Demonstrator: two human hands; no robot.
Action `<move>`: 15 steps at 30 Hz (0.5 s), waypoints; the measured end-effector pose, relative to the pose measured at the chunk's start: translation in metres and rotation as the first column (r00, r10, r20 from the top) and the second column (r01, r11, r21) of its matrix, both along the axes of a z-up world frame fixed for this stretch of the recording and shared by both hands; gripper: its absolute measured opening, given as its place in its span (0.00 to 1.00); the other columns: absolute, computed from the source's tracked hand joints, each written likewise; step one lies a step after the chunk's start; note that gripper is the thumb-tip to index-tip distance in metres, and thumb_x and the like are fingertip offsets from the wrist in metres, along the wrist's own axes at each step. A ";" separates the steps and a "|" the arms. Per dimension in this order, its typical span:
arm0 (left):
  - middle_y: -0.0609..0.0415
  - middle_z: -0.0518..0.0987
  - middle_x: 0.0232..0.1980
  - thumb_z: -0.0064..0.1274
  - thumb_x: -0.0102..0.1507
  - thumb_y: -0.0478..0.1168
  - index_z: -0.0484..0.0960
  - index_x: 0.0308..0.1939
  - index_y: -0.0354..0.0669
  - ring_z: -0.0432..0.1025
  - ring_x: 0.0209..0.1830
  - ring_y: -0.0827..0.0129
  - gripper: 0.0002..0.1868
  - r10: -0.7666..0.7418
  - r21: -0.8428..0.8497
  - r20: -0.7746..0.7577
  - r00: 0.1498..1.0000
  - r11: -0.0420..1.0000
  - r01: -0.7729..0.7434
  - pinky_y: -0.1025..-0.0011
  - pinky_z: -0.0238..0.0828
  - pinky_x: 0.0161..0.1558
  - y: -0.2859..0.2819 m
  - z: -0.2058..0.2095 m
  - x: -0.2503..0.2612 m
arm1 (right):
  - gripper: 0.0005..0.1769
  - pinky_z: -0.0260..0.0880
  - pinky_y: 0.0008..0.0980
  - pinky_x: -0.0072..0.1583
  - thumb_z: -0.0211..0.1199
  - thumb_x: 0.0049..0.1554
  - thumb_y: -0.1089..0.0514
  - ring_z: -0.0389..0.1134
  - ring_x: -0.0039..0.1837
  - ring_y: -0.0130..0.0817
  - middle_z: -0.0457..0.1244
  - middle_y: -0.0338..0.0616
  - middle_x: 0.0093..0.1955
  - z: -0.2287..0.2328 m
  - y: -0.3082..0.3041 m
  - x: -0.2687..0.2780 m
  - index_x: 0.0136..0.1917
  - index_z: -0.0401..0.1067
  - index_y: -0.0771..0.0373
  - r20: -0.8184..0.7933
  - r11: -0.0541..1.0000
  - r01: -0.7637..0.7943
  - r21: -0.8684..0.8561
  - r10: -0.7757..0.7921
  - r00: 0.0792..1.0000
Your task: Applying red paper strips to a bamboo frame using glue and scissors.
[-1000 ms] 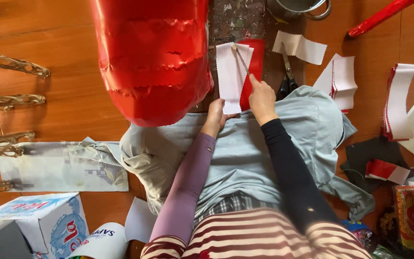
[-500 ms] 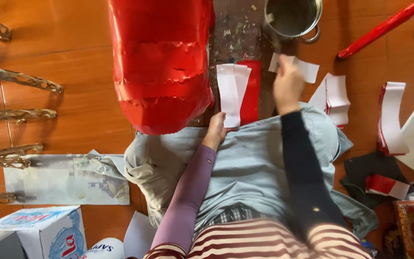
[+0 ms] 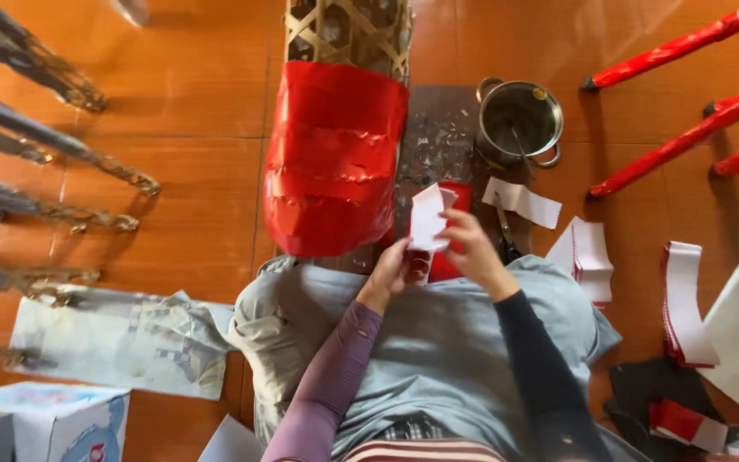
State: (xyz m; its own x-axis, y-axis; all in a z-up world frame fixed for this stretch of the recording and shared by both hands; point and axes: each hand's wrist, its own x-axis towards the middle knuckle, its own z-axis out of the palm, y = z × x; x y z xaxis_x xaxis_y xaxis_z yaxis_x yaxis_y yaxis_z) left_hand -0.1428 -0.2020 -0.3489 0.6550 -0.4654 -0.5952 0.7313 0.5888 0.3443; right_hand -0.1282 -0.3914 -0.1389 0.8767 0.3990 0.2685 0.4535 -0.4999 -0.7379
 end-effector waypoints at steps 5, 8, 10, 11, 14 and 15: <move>0.47 0.73 0.52 0.50 0.67 0.43 0.71 0.58 0.38 0.68 0.49 0.59 0.19 -0.408 0.690 0.723 0.557 0.479 -0.543 0.68 0.66 0.49 0.006 0.215 -0.031 | 0.12 0.69 0.33 0.66 0.63 0.52 0.70 0.66 0.70 0.43 0.64 0.46 0.69 0.027 -0.005 -0.008 0.51 0.76 0.66 -0.233 0.987 0.054 0.149 -0.018 0.972; 0.41 0.78 0.52 0.61 0.56 0.39 0.77 0.55 0.37 0.73 0.52 0.50 0.23 -0.607 0.644 0.693 0.389 0.277 -0.713 0.60 0.71 0.53 0.012 0.269 -0.040 | 0.15 0.69 0.33 0.68 0.60 0.49 0.73 0.66 0.71 0.39 0.65 0.45 0.69 0.051 -0.001 -0.015 0.51 0.76 0.66 -0.245 0.974 -0.066 0.217 0.120 0.962; 0.44 0.79 0.51 0.62 0.55 0.35 0.79 0.51 0.40 0.74 0.52 0.51 0.20 -0.678 0.656 0.645 0.353 0.253 -0.711 0.60 0.72 0.53 0.015 0.288 -0.045 | 0.16 0.67 0.34 0.70 0.61 0.50 0.73 0.66 0.73 0.38 0.66 0.45 0.68 0.070 -0.003 -0.018 0.52 0.76 0.67 -0.243 0.952 -0.125 0.281 0.196 0.950; 0.47 0.81 0.50 0.62 0.56 0.33 0.80 0.49 0.42 0.76 0.52 0.52 0.18 -0.675 0.664 0.655 0.340 0.300 -0.685 0.61 0.73 0.53 0.018 0.303 -0.047 | 0.23 0.66 0.33 0.62 0.62 0.51 0.73 0.64 0.66 0.35 0.65 0.45 0.69 0.078 -0.002 -0.018 0.59 0.74 0.62 -0.479 0.923 -0.010 0.384 0.208 0.853; 0.49 0.82 0.48 0.61 0.57 0.29 0.82 0.48 0.43 0.78 0.50 0.55 0.16 -0.595 0.607 0.751 0.286 0.450 -0.655 0.64 0.75 0.50 0.032 0.353 -0.048 | 0.24 0.66 0.32 0.60 0.64 0.50 0.73 0.64 0.63 0.33 0.64 0.45 0.68 0.090 0.003 -0.009 0.61 0.73 0.62 -0.558 0.890 0.005 0.457 0.282 0.781; 0.48 0.82 0.48 0.60 0.57 0.28 0.82 0.48 0.42 0.79 0.49 0.56 0.16 -0.512 0.533 0.823 0.245 0.548 -0.645 0.65 0.76 0.49 0.039 0.371 -0.047 | 0.19 0.67 0.32 0.64 0.66 0.49 0.73 0.65 0.67 0.33 0.64 0.45 0.66 0.091 0.007 -0.004 0.55 0.75 0.67 -0.426 0.886 -0.114 0.450 0.325 0.844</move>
State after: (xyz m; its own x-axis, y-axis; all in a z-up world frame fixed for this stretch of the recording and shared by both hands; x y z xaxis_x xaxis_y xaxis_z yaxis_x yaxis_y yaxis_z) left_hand -0.1900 -0.1633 0.0223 0.8914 -0.1970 0.4081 -0.4501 -0.2791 0.8483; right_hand -0.1321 -0.3848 -0.0476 0.8352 0.5497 0.0164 0.0528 -0.0505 -0.9973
